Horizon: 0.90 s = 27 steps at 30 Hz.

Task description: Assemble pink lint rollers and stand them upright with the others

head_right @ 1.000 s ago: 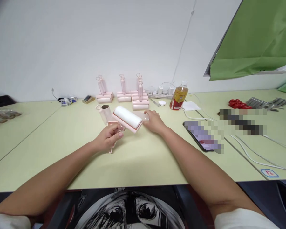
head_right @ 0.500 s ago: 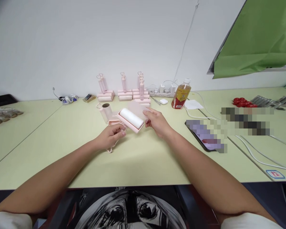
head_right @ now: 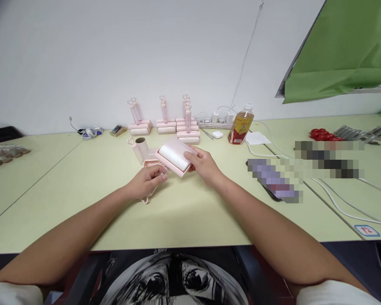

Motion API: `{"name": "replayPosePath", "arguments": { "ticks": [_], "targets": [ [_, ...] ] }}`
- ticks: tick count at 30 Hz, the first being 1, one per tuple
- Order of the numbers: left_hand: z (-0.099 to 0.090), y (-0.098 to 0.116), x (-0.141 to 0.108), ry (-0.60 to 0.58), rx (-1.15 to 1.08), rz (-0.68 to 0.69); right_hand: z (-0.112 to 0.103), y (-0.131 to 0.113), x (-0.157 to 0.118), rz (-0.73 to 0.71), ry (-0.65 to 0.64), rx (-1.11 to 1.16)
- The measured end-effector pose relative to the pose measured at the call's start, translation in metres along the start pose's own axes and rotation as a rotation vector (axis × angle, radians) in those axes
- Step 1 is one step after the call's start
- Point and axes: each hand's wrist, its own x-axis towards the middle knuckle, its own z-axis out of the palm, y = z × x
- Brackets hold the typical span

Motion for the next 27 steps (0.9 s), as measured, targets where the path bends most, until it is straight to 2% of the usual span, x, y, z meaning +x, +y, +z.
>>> {"name": "replayPosePath", "arguments": {
  "ticks": [3,10,13,16,20,23,27],
  "targets": [
    [0.000,0.001,0.000,-0.050,0.022,-0.006,-0.001,0.002,0.000,-0.021,-0.037,-0.040],
    [-0.001,-0.007,0.002,-0.074,0.040,-0.008,-0.003,0.003,-0.001,-0.020,-0.194,-0.199],
    [0.000,-0.012,0.002,-0.073,0.039,-0.007,-0.001,0.001,-0.003,-0.043,-0.207,-0.240],
    [0.001,-0.013,0.003,-0.065,-0.005,-0.015,0.003,0.001,-0.004,-0.043,-0.204,-0.195],
    [0.002,-0.010,0.003,-0.027,-0.093,0.005,0.010,0.004,-0.008,-0.014,-0.179,0.013],
    [0.002,-0.007,0.004,0.042,-0.175,0.057,0.012,0.008,-0.010,-0.023,-0.247,0.148],
    [0.003,-0.008,0.005,0.115,-0.253,0.076,0.015,0.013,-0.010,-0.025,-0.337,0.066]
  ]
}}
